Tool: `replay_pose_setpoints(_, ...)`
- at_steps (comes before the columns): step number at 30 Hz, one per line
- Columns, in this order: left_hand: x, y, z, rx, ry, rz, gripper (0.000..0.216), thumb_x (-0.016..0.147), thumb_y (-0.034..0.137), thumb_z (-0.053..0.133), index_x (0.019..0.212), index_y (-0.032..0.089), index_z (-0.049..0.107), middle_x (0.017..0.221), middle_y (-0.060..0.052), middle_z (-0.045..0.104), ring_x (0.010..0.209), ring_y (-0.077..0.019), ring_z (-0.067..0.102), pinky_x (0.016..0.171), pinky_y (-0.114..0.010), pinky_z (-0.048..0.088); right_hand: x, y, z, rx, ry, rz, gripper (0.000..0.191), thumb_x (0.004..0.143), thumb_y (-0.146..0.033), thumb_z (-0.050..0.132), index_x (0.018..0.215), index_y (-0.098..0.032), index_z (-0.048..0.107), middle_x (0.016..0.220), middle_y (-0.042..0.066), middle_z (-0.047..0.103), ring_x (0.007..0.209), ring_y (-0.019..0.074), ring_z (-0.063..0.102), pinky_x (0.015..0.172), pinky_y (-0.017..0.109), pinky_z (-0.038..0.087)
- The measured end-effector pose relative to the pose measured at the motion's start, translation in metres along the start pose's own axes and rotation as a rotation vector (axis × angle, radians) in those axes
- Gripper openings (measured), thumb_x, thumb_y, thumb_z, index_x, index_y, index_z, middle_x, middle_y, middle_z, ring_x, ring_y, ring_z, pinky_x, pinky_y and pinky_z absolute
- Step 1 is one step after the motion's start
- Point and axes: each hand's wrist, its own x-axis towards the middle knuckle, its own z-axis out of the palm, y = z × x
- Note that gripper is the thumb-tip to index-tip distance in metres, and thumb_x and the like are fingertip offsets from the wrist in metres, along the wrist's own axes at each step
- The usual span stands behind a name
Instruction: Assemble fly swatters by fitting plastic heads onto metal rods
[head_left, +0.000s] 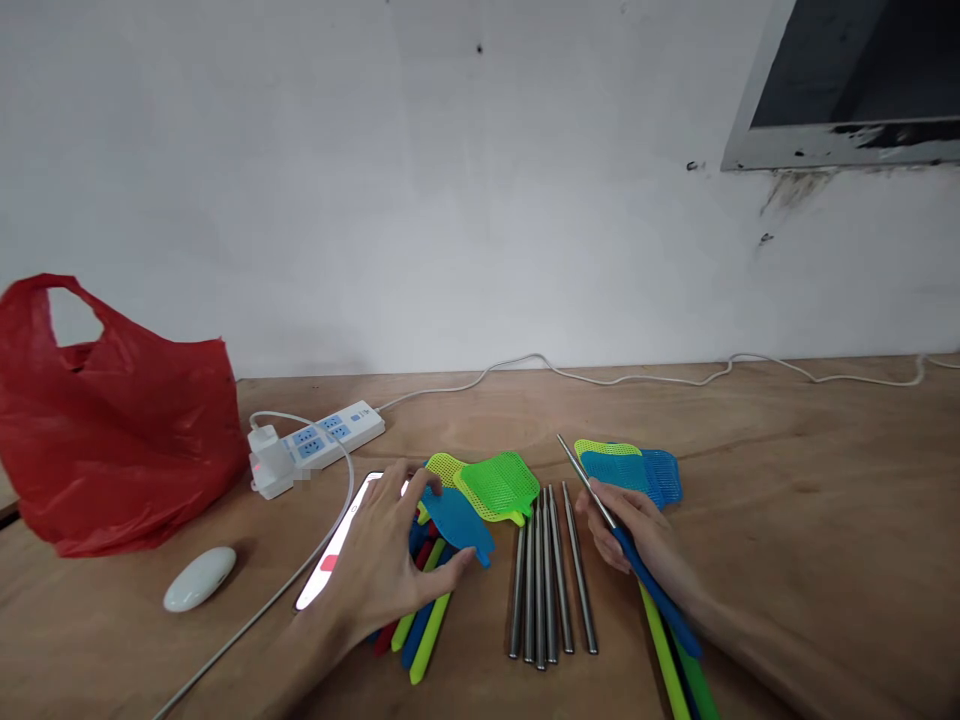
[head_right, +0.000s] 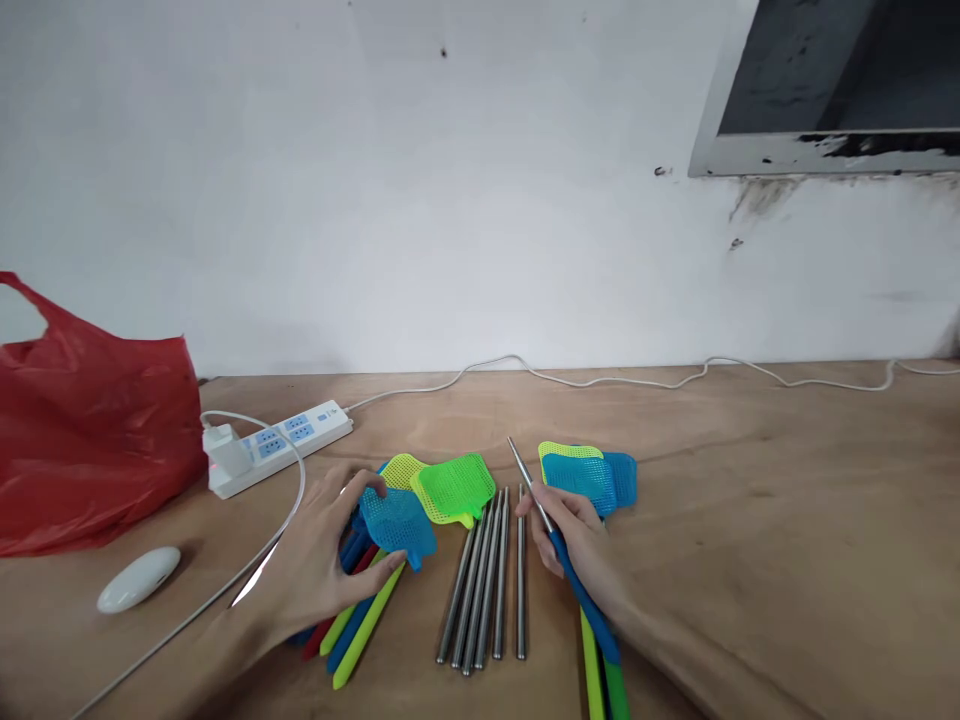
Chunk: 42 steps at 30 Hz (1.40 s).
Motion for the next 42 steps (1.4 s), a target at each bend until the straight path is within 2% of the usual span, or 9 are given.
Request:
replay_pose_setpoints(3,-0.002,0.000,-0.002,-0.119,-0.004,-0.031,0.043,0.074,0.046,0.067,0.107,0.024,0.050,0.109,-0.006,0.053,0.091,-0.0281,0.054,0.078,-0.041,0.046,-0.001,0.001,-0.002,-0.082,-0.172,0.011,0.047,0.089,-0.060,0.058,0.090,-0.014,0.066,0.036,-0.010,0.042,0.028,0.0060,0.029,0.033,0.020,0.022)
replay_pose_setpoints(6,-0.003,0.001,-0.001,-0.201,0.029,-0.063,0.042,0.077,0.044,0.066,0.110,0.025,0.049,0.112,-0.006,0.052,0.096,-0.0282,0.055,0.080,-0.040,0.047,-0.008,-0.002,-0.001,-0.176,-0.348,0.056,0.047,0.090,-0.056,0.059,0.111,-0.014,0.062,0.035,-0.011,0.047,0.026,0.0065,0.030,0.031,0.018,0.021)
replay_pose_setpoints(11,-0.002,0.006,0.002,-0.248,0.067,-0.104,0.038,0.080,0.042,0.067,0.108,0.025,0.048,0.112,-0.005,0.051,0.102,-0.0285,0.054,0.084,-0.041,0.047,-0.016,-0.005,0.000,-0.234,-0.536,0.172,0.048,0.085,-0.057,0.065,0.109,-0.016,0.061,0.044,-0.007,0.058,0.027,0.0059,0.034,0.028,0.015,0.023)
replay_pose_setpoints(20,-0.004,0.009,0.010,-0.301,0.102,-0.172,0.039,0.078,0.043,0.070,0.105,0.025,0.048,0.110,-0.006,0.052,0.098,-0.0283,0.056,0.080,-0.041,0.049,-0.015,-0.005,-0.002,-0.233,-0.566,0.190,0.052,0.082,-0.058,0.068,0.108,-0.014,0.063,0.047,-0.008,0.057,0.028,0.0049,0.035,0.027,0.015,0.025)
replay_pose_setpoints(25,-0.004,0.006,0.010,-0.361,0.128,-0.208,0.037,0.079,0.043,0.071,0.104,0.025,0.052,0.109,-0.005,0.055,0.102,-0.0284,0.057,0.086,-0.043,0.050,-0.014,-0.007,-0.001,-0.258,-0.500,0.196,0.054,0.081,-0.059,0.067,0.109,-0.013,0.062,0.046,-0.008,0.056,0.028,0.0050,0.033,0.028,0.016,0.024)
replay_pose_setpoints(31,0.001,-0.001,0.012,-0.871,0.183,-0.426,0.027,0.089,0.045,0.063,0.100,0.022,0.057,0.103,-0.003,0.061,0.096,-0.0223,0.062,0.083,-0.036,0.054,-0.012,-0.006,-0.002,-0.290,-0.417,0.157,0.049,0.082,-0.058,0.066,0.104,-0.015,0.063,0.042,-0.008,0.055,0.026,0.0057,0.033,0.027,0.016,0.020)
replay_pose_setpoints(36,0.002,-0.005,0.016,-1.122,0.140,-0.605,0.055,0.077,0.041,0.077,0.123,0.020,0.057,0.118,-0.007,0.066,0.099,-0.0252,0.066,0.082,-0.036,0.057,-0.010,-0.004,-0.002,-0.279,-0.434,0.155,0.046,0.083,-0.057,0.066,0.103,-0.016,0.063,0.042,-0.009,0.056,0.025,0.0050,0.031,0.027,0.016,0.022)
replay_pose_setpoints(39,0.002,-0.007,0.016,-1.112,0.082,-0.584,0.059,0.078,0.041,0.076,0.130,0.020,0.057,0.118,-0.006,0.066,0.103,-0.0265,0.066,0.084,-0.038,0.057,-0.009,-0.004,-0.002,-0.290,-0.429,0.145,0.044,0.085,-0.055,0.065,0.102,-0.015,0.062,0.042,-0.009,0.056,0.024,0.0046,0.031,0.026,0.016,0.020)
replay_pose_setpoints(42,0.002,-0.007,0.016,-1.056,0.028,-0.545,0.057,0.081,0.044,0.073,0.131,0.021,0.056,0.109,-0.004,0.066,0.092,-0.0233,0.067,0.077,-0.037,0.058,-0.009,-0.004,-0.002,-0.297,-0.422,0.150,0.043,0.085,-0.054,0.065,0.102,-0.015,0.062,0.042,-0.009,0.056,0.025,0.0046,0.032,0.027,0.015,0.021)
